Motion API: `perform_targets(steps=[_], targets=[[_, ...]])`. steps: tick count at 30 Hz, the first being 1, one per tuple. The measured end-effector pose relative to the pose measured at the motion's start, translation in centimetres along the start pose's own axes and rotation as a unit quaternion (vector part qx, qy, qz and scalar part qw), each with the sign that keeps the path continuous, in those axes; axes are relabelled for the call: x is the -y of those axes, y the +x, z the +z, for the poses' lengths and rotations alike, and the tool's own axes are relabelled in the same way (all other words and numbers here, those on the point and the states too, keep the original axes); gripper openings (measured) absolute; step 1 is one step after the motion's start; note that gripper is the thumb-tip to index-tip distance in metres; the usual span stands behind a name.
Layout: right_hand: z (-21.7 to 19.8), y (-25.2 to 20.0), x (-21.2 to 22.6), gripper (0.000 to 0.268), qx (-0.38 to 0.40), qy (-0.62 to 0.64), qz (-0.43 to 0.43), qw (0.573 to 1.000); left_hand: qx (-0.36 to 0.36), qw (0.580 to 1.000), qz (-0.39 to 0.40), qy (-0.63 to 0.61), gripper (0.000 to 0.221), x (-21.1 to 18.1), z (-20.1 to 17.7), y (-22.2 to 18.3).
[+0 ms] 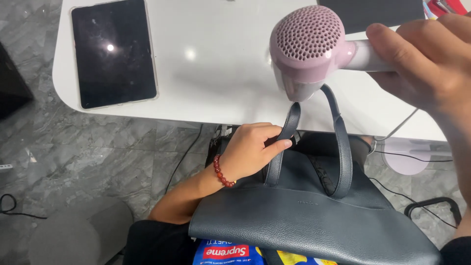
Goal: Using a hair dryer and sandpaper to smooth and repair a leather bag handle.
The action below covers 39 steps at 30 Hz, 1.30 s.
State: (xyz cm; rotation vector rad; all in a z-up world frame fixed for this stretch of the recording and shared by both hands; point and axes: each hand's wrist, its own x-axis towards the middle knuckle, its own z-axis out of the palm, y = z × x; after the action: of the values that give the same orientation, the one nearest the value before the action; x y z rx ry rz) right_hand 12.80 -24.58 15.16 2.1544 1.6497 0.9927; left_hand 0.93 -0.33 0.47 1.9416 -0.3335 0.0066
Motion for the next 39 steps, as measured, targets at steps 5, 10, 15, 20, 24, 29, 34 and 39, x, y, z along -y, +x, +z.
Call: perform_targets(steps=[5, 10, 15, 20, 24, 29, 34, 39], targets=[[0.5, 0.8, -0.5, 0.03, 0.021, -0.002, -0.024, 0.999, 0.006, 1.0, -0.019, -0.018, 0.032, 0.8, 0.3, -0.5], [0.8, 2.6, 0.0, 0.033, 0.022, -0.064, -0.046, 0.997, 0.021, 0.999, -0.032, 0.002, 0.032, 1.3, 0.2, -0.7], [1.7, 3.7, -0.3, 0.029, -0.013, -0.106, -0.086, 0.991, -0.008, 0.996, -0.012, 0.091, 0.027, 0.2, 0.3, -1.3], [1.9, 4.3, 0.0, 0.027, -0.023, -0.091, -0.095, 0.991, -0.042, 0.984, 0.043, 0.17, 0.025, -0.3, 0.2, -1.7], [1.6, 4.6, 0.2, 0.032, -0.023, -0.099, -0.082, 0.991, -0.052, 0.975, 0.069, 0.206, 0.024, -0.8, 0.1, -1.7], [1.6, 4.7, 0.9, 0.036, -0.031, -0.052, -0.063, 0.996, -0.055, 0.975, 0.071, 0.205, 0.024, -1.0, -0.1, -1.8], [2.1, 3.5, 0.8, 0.034, -0.034, -0.073, -0.051, 0.995, -0.05, 0.98, 0.051, 0.186, 0.024, -0.7, -0.2, -2.0], [2.4, 0.8, 0.7, 0.035, 0.005, -0.01, 0.021, 1.0, 0.027, 0.993, -0.067, -0.092, 0.018, 0.2, -0.7, -2.1]])
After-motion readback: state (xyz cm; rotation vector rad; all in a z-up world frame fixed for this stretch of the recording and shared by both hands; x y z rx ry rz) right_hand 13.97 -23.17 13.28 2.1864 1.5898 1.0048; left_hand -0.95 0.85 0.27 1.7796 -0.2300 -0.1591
